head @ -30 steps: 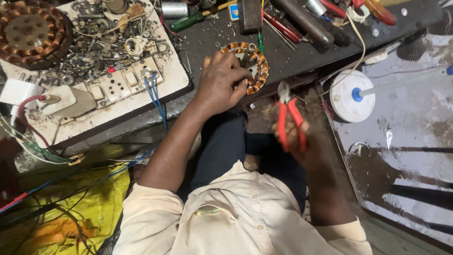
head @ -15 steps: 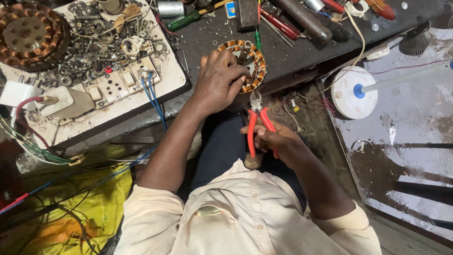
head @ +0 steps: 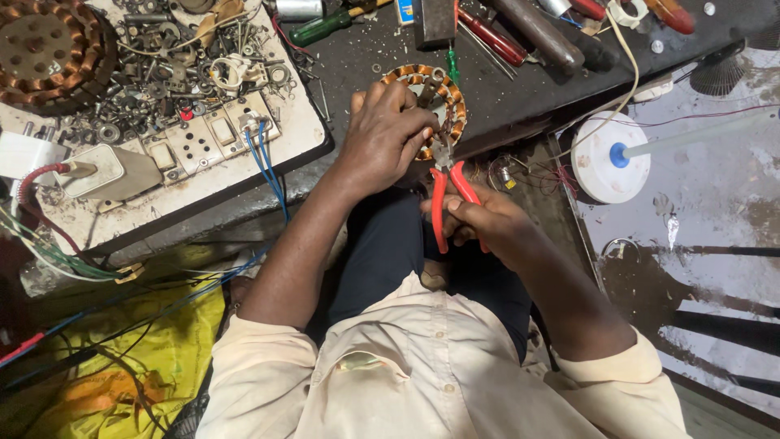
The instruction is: The person works on a circular copper-wound electrical component, likely a motor stator, using pliers to adjust and trim copper wires. They repeatedly rotate the component and use the pliers to pull, bend, and cut wires around the central hub.
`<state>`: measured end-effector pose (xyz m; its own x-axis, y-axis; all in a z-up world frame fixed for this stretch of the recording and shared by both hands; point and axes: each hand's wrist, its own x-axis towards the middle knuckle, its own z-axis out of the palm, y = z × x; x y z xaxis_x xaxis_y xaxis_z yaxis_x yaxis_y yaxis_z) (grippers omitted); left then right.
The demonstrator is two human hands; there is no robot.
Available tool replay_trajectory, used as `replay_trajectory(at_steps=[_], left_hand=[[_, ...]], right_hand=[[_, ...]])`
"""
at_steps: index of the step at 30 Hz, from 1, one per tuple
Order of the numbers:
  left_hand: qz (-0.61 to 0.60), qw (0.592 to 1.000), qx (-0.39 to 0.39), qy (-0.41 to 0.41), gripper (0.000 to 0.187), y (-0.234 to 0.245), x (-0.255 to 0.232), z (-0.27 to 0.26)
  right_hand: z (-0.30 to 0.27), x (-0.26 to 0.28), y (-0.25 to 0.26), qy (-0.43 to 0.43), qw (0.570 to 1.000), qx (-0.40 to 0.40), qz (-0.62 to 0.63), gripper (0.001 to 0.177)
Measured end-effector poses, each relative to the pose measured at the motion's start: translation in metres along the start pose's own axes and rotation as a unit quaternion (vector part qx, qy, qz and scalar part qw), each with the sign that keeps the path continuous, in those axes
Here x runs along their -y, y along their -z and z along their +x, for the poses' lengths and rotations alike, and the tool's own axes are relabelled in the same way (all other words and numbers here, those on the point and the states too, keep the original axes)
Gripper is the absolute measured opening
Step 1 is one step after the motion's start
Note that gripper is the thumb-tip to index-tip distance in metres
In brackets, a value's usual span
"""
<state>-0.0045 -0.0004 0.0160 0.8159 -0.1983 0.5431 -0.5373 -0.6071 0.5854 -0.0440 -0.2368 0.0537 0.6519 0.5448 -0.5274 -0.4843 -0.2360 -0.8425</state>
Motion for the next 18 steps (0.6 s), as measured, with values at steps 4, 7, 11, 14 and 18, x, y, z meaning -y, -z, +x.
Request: replay_trajectory(at_steps=[4,7,11,14,18], left_hand=[[0.0,1.0,-0.008,-0.002,0.011,-0.0013,0.0011,-0.0002],[-0.003,1.0,-0.001,0.001,0.012,-0.0026,0.0035,-0.0005],[-0.003,1.0,0.009,0.016,0.01,-0.0046,0.004,-0.0003],[0.0,1.0,0.004,0.01,0.011,-0.004,0.0038,-0.0003],[-0.001,1.0,0.001,0.008,0.011,-0.0031,0.0032,0.0005]], right_hand=[[0.0044,0.0037,0.0003,-0.017,0.999,-0.034,-0.029,0.043],[0.005,0.0027,0.0003,-0.027,0.996,-0.047,-0.066,0.041],[0.0051,0.0024,-0.0017,-0.007,0.991,-0.06,-0.117,0.035],[0.0051,0.0046,-0.0047,0.024,0.991,-0.054,-0.12,0.027],[0.0026,0.0094,-0.0071,0.037,0.976,-0.069,-0.203,0.022]])
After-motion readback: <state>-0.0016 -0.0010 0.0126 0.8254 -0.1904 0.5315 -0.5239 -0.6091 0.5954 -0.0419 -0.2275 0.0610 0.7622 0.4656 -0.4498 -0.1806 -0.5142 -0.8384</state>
